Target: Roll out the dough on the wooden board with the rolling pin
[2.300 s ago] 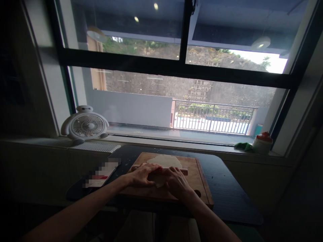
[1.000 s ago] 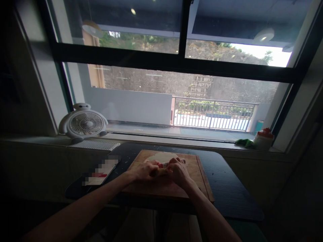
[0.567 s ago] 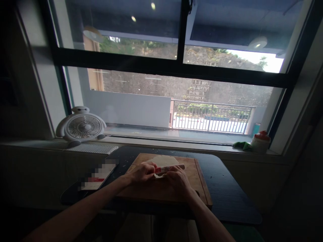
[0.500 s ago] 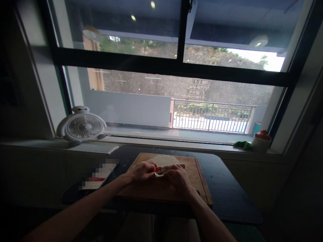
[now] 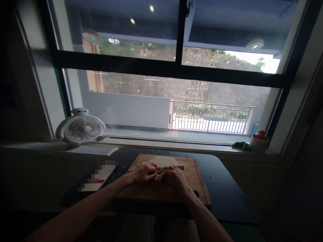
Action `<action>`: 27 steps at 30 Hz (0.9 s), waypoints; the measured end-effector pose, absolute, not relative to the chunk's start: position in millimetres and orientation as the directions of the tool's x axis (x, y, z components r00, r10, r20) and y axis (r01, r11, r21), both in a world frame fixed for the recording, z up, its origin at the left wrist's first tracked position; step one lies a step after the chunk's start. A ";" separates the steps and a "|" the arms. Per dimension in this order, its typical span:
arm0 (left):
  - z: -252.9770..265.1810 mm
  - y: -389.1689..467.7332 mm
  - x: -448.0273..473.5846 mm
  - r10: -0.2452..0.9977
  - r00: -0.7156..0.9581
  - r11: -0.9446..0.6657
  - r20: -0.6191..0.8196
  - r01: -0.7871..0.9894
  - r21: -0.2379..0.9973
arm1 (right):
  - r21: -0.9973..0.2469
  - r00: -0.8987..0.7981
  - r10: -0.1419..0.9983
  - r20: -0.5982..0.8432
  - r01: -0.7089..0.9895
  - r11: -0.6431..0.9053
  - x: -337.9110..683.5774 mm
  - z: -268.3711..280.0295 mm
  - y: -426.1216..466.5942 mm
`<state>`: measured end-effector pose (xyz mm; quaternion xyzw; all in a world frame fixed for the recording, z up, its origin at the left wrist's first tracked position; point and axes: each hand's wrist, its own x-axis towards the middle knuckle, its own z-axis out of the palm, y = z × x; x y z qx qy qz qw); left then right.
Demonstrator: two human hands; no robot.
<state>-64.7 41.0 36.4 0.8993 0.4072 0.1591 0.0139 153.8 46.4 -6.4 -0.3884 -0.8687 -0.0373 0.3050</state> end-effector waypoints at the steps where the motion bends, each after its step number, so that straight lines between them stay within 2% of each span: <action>1: 37.0 43.8 -65.4 0.735 0.620 -0.672 0.276 0.722 0.167 | -0.157 -0.515 0.649 0.560 0.704 0.693 153.6 -5.3 49.3; 5: 37.9 56.2 -67.7 0.797 0.555 -0.603 0.236 0.735 0.309 | -0.123 -0.508 0.649 0.567 0.727 0.676 154.3 1.7 58.0; 8: 38.9 66.6 -69.0 0.883 0.436 -0.467 0.173 0.776 0.424 | -0.153 -0.474 0.684 0.554 0.750 0.644 154.2 9.8 63.5; 10: 40.5 73.6 -70.0 0.911 0.384 -0.410 0.151 0.794 0.450 | -0.185 -0.451 0.715 0.535 0.763 0.619 152.2 15.8 69.9; 17: 48.3 90.9 -70.6 0.945 0.267 -0.323 0.191 0.854 0.408 | -0.190 -0.368 0.808 0.460 0.848 0.495 138.4 26.9 111.1; 20: 46.6 90.5 -68.5 0.939 0.281 -0.339 0.201 0.860 0.382 | -0.179 -0.345 0.836 0.428 0.874 0.452 139.0 23.2 119.6; 23: 38.4 83.7 -64.5 0.926 0.305 -0.367 0.223 0.867 0.337 | -0.151 -0.343 0.841 0.419 0.887 0.437 141.7 15.8 114.4; 27: 24.6 73.0 -55.9 0.928 0.240 -0.314 0.286 0.916 0.250 | -0.127 -0.330 0.829 0.451 0.896 0.426 142.6 7.3 101.0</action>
